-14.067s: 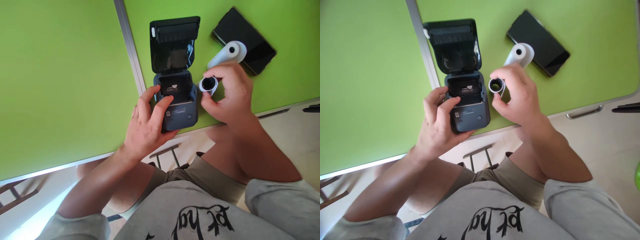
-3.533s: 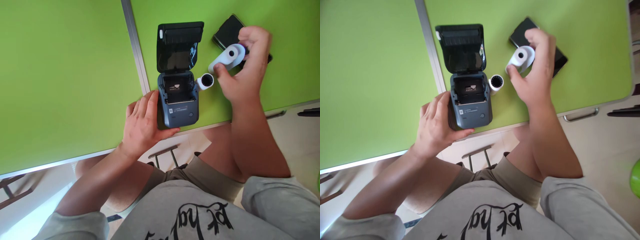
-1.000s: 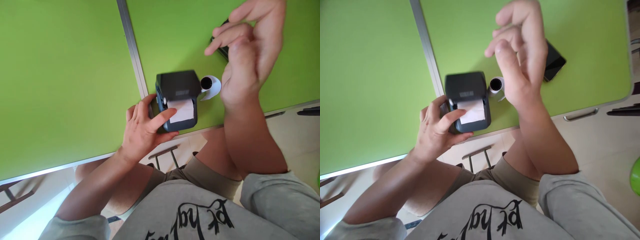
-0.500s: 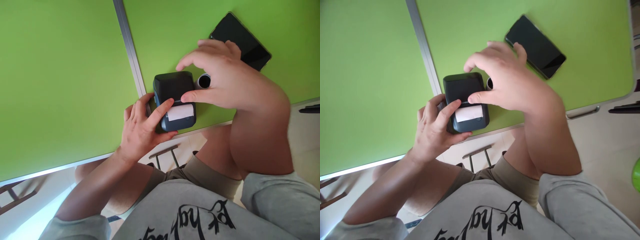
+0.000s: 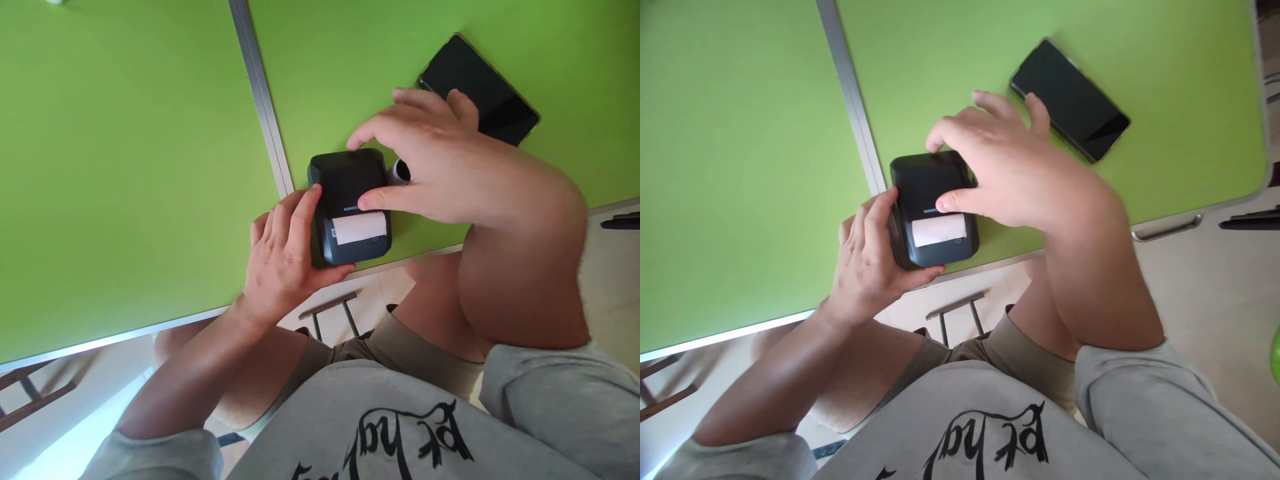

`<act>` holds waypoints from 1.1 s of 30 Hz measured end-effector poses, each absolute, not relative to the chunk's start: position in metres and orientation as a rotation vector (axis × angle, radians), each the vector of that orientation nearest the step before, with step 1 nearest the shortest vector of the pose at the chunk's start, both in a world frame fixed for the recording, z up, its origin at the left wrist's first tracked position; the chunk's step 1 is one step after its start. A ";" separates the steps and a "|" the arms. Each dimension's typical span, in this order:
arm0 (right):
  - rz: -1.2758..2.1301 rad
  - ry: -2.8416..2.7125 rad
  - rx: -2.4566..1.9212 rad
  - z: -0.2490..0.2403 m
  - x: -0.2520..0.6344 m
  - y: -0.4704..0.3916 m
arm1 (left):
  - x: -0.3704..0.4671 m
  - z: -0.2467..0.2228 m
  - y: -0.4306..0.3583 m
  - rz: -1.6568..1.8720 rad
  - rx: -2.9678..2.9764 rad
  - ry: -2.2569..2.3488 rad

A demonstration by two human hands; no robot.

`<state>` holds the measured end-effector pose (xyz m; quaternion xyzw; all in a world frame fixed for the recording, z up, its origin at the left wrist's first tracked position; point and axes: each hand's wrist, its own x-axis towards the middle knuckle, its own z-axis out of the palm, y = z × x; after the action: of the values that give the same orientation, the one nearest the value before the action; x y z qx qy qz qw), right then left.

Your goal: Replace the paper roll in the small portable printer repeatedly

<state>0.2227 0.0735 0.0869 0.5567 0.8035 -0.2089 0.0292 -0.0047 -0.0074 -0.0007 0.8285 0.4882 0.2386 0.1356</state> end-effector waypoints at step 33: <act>-0.598 2.767 1.801 0.083 0.232 0.056 | -0.010 0.002 -0.013 0.618 2.383 1.457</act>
<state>0.2323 0.0560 0.0829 0.5337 0.8200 -0.1772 -0.1064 -0.0095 -0.0127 0.0016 0.8248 0.5044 0.2138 0.1398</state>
